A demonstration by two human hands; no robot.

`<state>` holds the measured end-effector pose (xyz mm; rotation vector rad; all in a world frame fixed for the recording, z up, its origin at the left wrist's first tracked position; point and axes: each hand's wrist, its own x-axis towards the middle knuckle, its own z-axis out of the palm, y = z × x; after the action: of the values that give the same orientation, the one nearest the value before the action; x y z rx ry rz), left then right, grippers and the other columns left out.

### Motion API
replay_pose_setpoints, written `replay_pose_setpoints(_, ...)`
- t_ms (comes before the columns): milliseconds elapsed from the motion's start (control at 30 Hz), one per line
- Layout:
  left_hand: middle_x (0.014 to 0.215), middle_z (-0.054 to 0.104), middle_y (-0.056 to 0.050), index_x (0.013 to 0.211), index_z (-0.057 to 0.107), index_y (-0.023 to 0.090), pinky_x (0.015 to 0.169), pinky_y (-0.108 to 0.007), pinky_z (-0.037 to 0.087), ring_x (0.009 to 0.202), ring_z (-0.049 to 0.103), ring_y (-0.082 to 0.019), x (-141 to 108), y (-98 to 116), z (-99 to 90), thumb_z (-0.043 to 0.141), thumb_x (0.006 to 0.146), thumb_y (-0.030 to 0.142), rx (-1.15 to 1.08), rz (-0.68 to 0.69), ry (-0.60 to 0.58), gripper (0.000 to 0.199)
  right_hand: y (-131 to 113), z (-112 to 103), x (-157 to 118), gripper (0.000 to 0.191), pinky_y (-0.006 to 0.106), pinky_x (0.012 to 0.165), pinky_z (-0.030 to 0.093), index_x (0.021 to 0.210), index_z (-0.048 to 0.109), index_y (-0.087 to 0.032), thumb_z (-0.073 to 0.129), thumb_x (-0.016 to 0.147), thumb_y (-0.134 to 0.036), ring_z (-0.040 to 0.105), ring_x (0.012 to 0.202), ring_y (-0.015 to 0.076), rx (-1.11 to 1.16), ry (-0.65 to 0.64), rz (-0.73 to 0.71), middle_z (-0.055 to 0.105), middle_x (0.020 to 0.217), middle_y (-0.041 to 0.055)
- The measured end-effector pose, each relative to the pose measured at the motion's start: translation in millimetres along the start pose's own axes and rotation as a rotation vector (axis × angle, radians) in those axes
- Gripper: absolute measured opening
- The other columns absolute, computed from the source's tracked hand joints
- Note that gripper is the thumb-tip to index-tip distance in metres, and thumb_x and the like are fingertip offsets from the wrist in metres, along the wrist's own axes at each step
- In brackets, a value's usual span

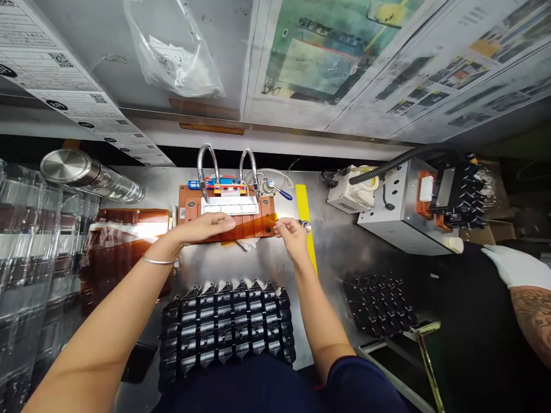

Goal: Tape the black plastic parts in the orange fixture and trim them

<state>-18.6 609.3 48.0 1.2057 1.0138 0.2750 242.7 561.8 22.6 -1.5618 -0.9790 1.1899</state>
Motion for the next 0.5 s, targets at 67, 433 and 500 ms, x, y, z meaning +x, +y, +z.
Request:
replay_pose_setpoints(67, 0.080, 0.071, -0.003, 0.083, 0.070, 0.018, 0.073, -0.028, 0.050, 0.077, 0.064, -0.017, -16, -20, -5.7, 0.076, 0.064, 0.055, -0.086, -0.073, 0.057, 0.042, 7, 12, -2, 0.026, 0.026, 0.054, 0.052, 0.076, 0.063, -0.019, 0.072, 0.067, -0.041, 0.060, 0.058, 0.0125, 0.054, 0.045, 0.055, 0.065, 0.063, -0.0009)
replay_pose_setpoints(433, 0.048, 0.055, 0.004, 0.062, 0.057, 0.015, 0.037, -0.016, 0.034, 0.039, 0.044, -0.005, -13, -36, -2.9, 0.084, 0.054, 0.032, -0.552, -0.276, 0.755, 0.033, 20, 61, 1, 0.022, 0.021, 0.046, 0.047, 0.071, 0.061, -0.018, 0.069, 0.063, -0.036, 0.055, 0.048, 0.0089, 0.100, 0.195, 0.248, 0.066, 0.059, -0.0019)
replay_pose_setpoints(500, 0.044, 0.052, 0.005, 0.060, 0.056, 0.016, 0.035, -0.016, 0.031, 0.036, 0.041, -0.006, -7, -37, -3.5, 0.077, 0.062, 0.029, -0.465, -0.277, 0.843, 0.025, 23, 66, 10, 0.020, 0.021, 0.043, 0.044, 0.068, 0.058, -0.018, 0.069, 0.064, -0.035, 0.053, 0.044, 0.0086, 0.061, 0.191, 0.282, 0.063, 0.053, -0.0030)
